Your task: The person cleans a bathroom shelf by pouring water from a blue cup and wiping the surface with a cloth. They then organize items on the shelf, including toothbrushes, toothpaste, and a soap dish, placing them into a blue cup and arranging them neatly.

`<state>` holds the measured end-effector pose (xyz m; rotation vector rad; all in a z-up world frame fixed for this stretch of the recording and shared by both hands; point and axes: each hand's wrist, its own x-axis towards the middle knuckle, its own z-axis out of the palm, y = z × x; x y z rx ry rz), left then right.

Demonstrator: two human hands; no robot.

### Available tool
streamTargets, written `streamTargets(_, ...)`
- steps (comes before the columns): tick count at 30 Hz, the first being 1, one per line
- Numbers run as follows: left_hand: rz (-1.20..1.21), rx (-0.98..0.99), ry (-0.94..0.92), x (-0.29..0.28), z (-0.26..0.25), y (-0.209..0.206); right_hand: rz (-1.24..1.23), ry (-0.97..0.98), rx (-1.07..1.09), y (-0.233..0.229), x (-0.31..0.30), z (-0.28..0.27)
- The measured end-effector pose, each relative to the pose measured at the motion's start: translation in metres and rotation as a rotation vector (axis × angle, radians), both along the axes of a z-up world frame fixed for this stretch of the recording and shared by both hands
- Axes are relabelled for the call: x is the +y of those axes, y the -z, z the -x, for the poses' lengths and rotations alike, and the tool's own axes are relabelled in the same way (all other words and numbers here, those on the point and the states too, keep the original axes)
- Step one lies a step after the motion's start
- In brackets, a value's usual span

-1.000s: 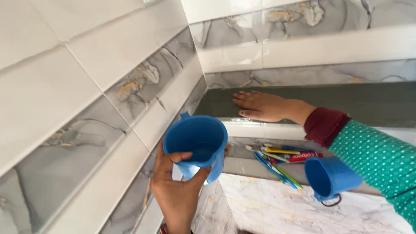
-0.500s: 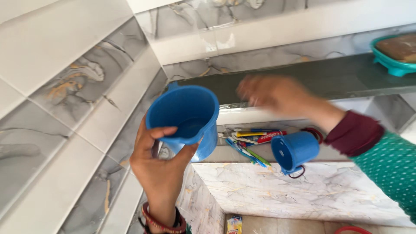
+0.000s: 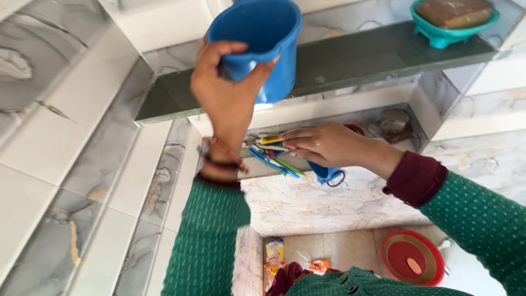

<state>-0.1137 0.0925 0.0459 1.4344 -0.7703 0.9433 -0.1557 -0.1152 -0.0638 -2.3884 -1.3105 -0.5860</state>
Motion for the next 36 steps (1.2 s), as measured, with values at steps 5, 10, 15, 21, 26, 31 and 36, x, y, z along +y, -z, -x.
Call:
streamTargets(5,0.003,0.029,-0.103,-0.039,-0.031,0.014,-0.326,0.179,0.212,0.040,-0.061,0.010)
streamTargets(10,-0.106,-0.051,-0.149,-0.051,-0.051,0.017,-0.529,0.366,0.227,0.073,-0.096,0.021)
streamTargets(15,-0.151,-0.167,-0.106,-0.041,-0.033,0.026,-0.230,0.838,0.203,0.106,-0.086,0.032)
streamTargets(21,-0.090,0.212,-0.260,-0.022,0.024,0.115,-0.127,0.821,0.068,0.128,-0.038,0.029)
streamTargets(26,-0.165,0.681,-0.079,-0.010,0.065,0.200,-0.016,0.909,0.184,0.158,-0.030,0.006)
streamTargets(31,-0.153,0.789,0.060,-0.002,0.070,0.250,-0.252,0.926,0.137,0.177,-0.080,-0.019)
streamTargets(36,-0.363,0.579,-0.062,-0.010,0.068,0.281,-1.017,0.699,0.789,0.171,-0.101,-0.018)
